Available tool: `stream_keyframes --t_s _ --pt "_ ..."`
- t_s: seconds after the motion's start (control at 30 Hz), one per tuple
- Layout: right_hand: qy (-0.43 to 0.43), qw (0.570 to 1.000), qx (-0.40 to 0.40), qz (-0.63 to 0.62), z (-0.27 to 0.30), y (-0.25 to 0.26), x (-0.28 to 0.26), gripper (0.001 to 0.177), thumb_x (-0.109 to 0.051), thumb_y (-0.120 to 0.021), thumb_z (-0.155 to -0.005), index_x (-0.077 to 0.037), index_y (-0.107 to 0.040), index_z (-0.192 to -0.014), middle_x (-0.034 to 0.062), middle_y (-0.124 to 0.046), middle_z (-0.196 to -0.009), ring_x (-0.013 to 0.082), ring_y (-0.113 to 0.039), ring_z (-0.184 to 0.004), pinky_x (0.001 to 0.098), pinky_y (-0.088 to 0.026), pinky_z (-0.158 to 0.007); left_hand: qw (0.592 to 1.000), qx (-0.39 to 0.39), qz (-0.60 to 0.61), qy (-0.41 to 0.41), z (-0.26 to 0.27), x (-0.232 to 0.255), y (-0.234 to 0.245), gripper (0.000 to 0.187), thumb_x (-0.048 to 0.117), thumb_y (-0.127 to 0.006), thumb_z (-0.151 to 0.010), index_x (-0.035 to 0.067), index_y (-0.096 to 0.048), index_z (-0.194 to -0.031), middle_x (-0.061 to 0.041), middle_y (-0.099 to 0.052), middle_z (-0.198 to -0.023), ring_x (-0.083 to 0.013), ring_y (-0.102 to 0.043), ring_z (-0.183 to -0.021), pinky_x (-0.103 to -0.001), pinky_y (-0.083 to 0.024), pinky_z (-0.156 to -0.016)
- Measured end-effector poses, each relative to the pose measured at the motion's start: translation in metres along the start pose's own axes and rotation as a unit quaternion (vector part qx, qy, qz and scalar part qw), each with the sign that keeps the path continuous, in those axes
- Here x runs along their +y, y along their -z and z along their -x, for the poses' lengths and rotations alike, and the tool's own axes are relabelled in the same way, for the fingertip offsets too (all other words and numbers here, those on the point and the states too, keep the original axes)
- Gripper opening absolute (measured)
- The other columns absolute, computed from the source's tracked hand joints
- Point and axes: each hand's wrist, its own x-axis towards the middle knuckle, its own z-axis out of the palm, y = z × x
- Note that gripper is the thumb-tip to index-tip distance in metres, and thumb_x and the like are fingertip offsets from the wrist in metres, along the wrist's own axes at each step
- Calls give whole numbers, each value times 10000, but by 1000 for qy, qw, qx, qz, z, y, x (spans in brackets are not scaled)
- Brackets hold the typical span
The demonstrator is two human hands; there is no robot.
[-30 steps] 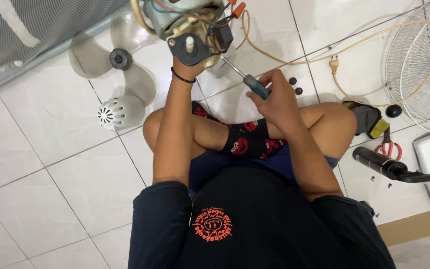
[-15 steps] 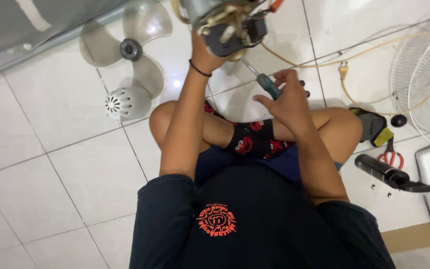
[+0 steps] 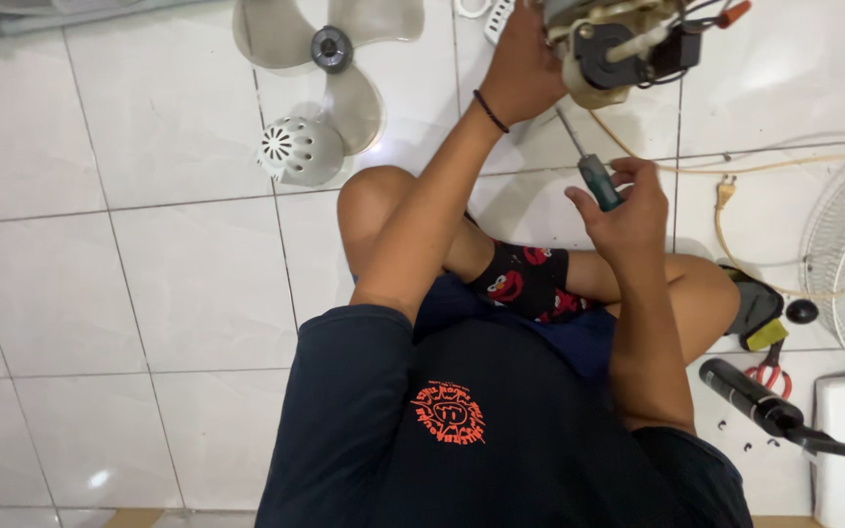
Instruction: The person sits on the floor and uses a screwdriver to remove screws from the fan motor housing and base. They detach the motor assembly from the fan body, then wipe the motor with a cloth. The person continues to unscrew and reposition components throughout the clip.
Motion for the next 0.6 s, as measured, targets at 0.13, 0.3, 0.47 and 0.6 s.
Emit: stream_keyframes --t_s 0.13,0.3,0.47,0.6 --pt "21 997 47 54 3 3 -12 447 -242 -903 -867 46 -630 -1073 179 -706 -947 281 -647 -728 359 -519 -650 980 -39 -49 188 4 -8 -5 421 125 -774 -806 19 -586 -1167 -126 -675 -970 -296 -653 -855 -375 -550 -801" --pt "5 999 6 46 1 9 -13 299 -238 -838 -1009 6 -681 -1078 148 -732 -900 238 -696 -773 344 -539 -710 994 -18 12 110 3 -4 -2 510 182 -888 -768 12 -575 -1133 -131 -685 -1001 -291 -669 -861 -370 -555 -781" --pt "-99 991 -59 -68 -7 8 -13 267 -233 -774 -1044 -6 -674 -1144 116 -724 -868 213 -684 -759 326 -521 -676 996 -19 35 80 1 -3 -2 533 200 -914 -785 43 -590 -1178 -126 -723 -1071 -289 -714 -977 -365 -575 -869" --pt "42 996 24 70 -4 10 -16 502 -169 -917 -800 59 -611 -1127 190 -704 -951 283 -635 -698 350 -513 -628 997 -7 23 76 4 -8 -6 532 182 -895 -803 66 -594 -1226 -123 -720 -1124 -298 -713 -1038 -361 -572 -912"
